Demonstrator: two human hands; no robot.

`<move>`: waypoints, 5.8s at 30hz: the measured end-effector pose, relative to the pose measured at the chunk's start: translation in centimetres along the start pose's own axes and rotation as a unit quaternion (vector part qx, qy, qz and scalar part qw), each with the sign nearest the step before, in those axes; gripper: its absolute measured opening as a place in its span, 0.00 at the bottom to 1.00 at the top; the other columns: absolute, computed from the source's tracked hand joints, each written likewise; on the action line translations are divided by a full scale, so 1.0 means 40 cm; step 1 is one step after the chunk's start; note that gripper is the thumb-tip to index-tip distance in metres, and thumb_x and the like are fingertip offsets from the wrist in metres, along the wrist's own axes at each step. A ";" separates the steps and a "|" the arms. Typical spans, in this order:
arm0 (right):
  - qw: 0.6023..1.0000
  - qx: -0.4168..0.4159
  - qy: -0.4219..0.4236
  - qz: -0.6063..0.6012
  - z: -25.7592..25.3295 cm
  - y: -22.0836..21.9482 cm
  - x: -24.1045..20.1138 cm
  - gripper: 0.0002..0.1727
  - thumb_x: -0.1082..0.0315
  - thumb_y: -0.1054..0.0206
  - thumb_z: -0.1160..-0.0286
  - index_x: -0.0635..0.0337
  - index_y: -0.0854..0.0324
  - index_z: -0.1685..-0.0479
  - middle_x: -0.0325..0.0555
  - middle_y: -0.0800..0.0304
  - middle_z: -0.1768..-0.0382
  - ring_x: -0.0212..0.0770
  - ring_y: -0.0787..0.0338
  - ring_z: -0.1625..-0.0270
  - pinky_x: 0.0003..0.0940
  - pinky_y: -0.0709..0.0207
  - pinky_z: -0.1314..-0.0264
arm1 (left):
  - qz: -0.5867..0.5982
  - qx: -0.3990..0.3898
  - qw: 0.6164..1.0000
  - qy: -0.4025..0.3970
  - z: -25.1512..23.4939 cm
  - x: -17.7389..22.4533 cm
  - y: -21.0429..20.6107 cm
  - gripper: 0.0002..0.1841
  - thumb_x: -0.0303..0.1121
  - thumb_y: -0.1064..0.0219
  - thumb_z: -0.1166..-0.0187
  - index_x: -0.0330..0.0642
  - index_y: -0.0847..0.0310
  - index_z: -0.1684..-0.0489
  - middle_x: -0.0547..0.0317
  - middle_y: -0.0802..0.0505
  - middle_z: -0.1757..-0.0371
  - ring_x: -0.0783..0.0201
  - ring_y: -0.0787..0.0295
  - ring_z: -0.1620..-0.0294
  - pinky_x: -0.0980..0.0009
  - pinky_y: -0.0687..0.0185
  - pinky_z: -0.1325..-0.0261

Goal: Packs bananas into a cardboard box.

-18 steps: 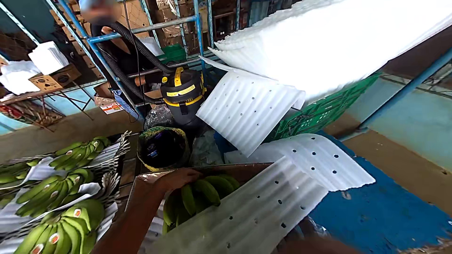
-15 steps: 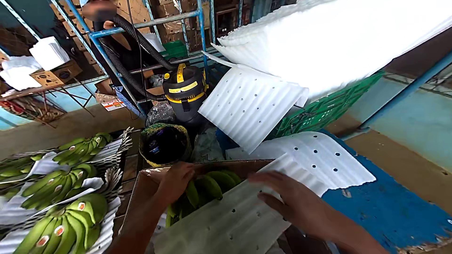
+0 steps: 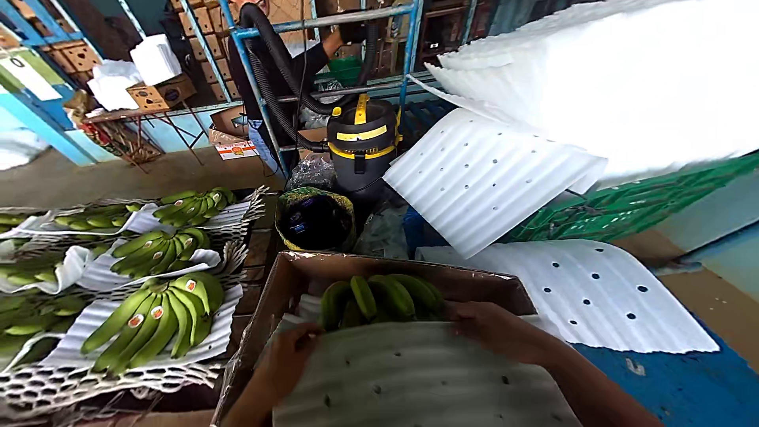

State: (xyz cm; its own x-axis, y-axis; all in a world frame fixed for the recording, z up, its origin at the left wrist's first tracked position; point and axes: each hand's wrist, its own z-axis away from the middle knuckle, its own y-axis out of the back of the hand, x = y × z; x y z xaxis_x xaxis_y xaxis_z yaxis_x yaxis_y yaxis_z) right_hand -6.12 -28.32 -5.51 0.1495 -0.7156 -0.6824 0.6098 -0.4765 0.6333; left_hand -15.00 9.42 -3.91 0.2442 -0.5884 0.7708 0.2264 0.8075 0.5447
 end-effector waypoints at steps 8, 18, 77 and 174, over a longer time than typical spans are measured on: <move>0.991 -0.118 -0.055 -0.031 -0.051 0.018 -0.016 0.18 0.57 0.36 0.13 0.66 0.15 0.51 0.50 0.15 0.63 0.40 0.18 0.61 0.42 0.24 0.53 | 0.032 -0.166 0.984 0.059 -0.077 -0.036 0.060 0.24 0.34 0.35 0.15 0.49 0.25 0.18 0.54 0.08 0.56 0.68 0.14 0.61 0.66 0.17 0.49; 0.996 -0.055 -0.016 -0.074 -0.073 0.015 0.087 0.15 0.58 0.33 0.17 0.64 0.12 0.56 0.44 0.13 0.67 0.35 0.17 0.64 0.38 0.24 0.55 | -0.081 -0.190 0.978 0.006 -0.097 0.021 0.026 0.32 0.32 0.41 0.11 0.45 0.46 0.06 0.32 0.14 0.33 0.44 0.14 0.37 0.47 0.24 0.28; 0.972 0.143 -0.141 -0.121 -0.163 -0.106 0.162 0.12 0.72 0.34 0.20 0.70 0.12 0.46 0.62 0.08 0.49 0.54 0.10 0.43 0.52 0.23 0.31 | -0.018 -0.082 0.996 0.006 -0.433 -0.156 -0.017 0.09 0.22 0.41 0.15 0.33 0.13 0.53 0.54 0.09 0.59 0.69 0.14 0.58 0.66 0.18 0.46; 0.886 0.243 -0.278 -0.279 0.262 -0.334 -0.020 0.42 0.55 0.24 0.25 0.66 0.38 0.15 0.64 0.25 0.24 0.55 0.22 0.23 0.52 0.27 0.22 | -0.280 -0.003 0.908 -0.313 0.062 -0.057 -0.239 0.43 0.78 0.57 0.26 0.63 0.22 0.19 0.51 0.30 0.10 0.29 0.48 0.08 0.14 0.65 0.22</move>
State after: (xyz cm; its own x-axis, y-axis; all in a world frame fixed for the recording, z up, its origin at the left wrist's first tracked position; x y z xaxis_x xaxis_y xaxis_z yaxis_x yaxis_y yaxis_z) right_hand -22.52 -26.74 -9.61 -0.5598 -0.3754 -0.7387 0.0411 -0.9030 0.4277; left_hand -20.08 3.13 -10.05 -0.4930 -0.7663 0.4119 0.1558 0.3881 0.9084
